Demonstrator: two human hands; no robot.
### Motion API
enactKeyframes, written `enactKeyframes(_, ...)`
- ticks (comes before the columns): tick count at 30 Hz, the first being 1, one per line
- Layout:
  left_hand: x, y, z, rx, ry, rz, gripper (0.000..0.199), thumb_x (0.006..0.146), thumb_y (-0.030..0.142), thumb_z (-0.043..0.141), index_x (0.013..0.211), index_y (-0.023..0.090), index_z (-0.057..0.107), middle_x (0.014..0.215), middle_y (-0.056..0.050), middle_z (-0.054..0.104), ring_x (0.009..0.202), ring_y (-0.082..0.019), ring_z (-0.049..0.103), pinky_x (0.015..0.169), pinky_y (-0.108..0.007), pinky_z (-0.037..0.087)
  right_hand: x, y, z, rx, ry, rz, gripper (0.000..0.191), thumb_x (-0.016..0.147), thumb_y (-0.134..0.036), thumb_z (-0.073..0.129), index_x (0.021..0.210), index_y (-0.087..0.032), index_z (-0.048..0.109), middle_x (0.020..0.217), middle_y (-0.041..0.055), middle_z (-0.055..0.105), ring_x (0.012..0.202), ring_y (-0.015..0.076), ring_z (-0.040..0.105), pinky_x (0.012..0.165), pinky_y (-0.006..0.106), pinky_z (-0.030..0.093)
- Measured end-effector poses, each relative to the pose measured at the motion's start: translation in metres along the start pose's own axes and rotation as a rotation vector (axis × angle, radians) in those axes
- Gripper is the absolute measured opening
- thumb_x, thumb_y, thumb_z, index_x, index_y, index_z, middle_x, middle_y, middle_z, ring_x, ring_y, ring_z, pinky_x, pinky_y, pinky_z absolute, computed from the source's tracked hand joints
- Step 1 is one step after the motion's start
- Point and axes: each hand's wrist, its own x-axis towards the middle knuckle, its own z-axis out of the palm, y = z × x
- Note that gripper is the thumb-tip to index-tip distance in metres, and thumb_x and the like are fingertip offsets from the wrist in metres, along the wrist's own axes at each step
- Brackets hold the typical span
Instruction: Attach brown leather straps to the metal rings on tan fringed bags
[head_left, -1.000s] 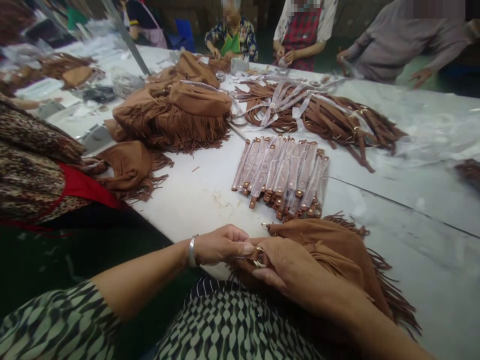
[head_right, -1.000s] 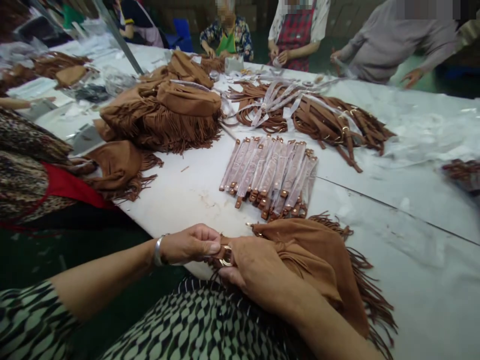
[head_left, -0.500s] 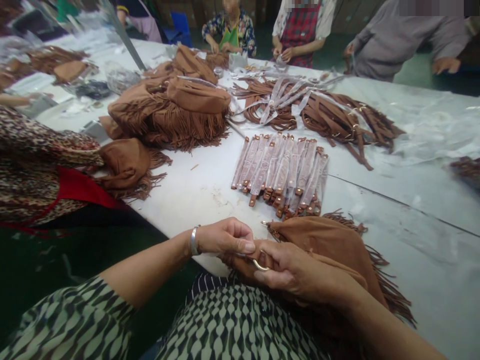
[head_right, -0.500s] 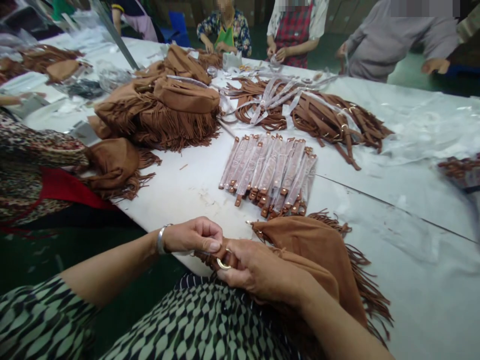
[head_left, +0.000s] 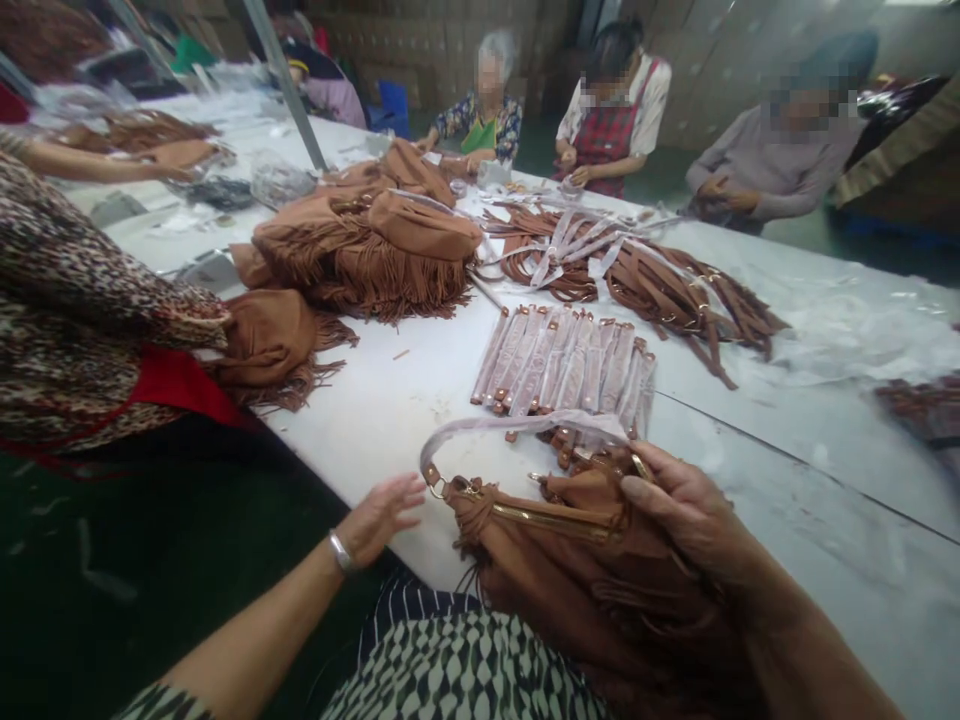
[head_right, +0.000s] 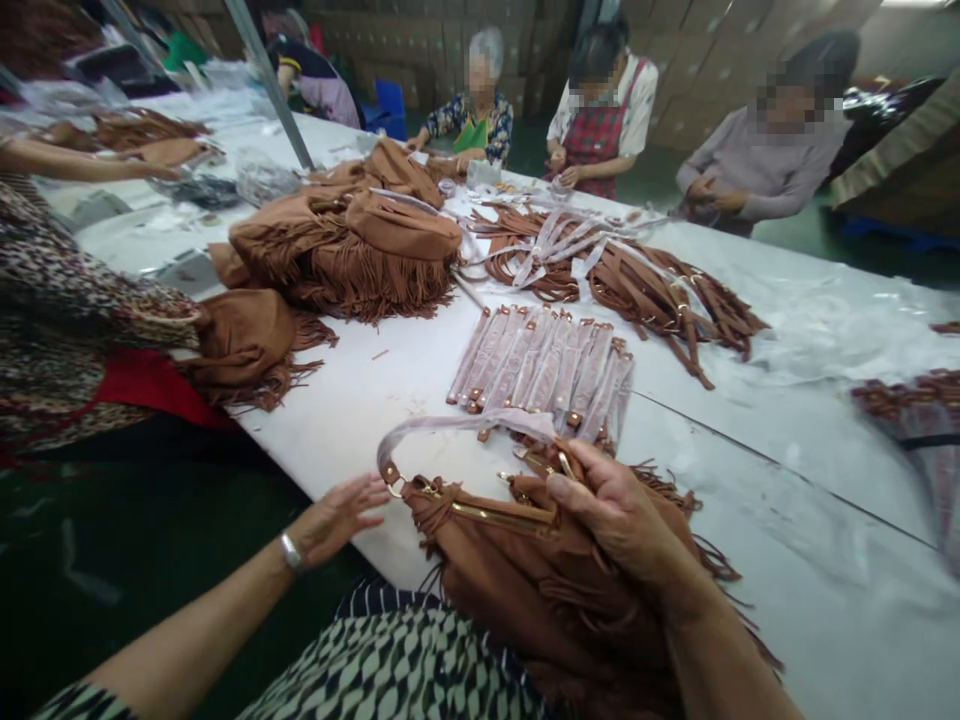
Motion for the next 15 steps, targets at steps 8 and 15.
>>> enactKeyframes(8, 0.000, -0.038, 0.104, -0.194, -0.483, 0.221, 0.040, 0.064, 0.030, 0.074, 0.099, 0.018, 0.060, 0.114, -0.009, 0.059, 0.113, -0.026, 0.049, 0.101, -0.040, 0.031, 0.010, -0.007, 0.024, 0.564, 0.079, 0.001, 0.024, 0.072, -0.032, 0.069, 0.090, -0.018, 0.061, 0.067, -0.0009, 0.061, 0.054, 0.0096, 0.057, 0.054, 0.019, 0.051)
enactKeyframes(15, -0.013, 0.045, 0.112, -0.470, -0.362, 0.172, 0.029, 0.065, 0.030, 0.070, 0.086, 0.012, 0.061, 0.073, -0.005, 0.067, 0.066, -0.019, 0.063, 0.070, -0.033, 0.050, 0.022, -0.043, -0.004, 0.453, 0.284, -0.095, 0.025, 0.071, -0.042, 0.065, 0.081, -0.018, 0.063, 0.071, 0.0039, 0.066, 0.057, 0.0150, 0.061, 0.053, 0.024, 0.054)
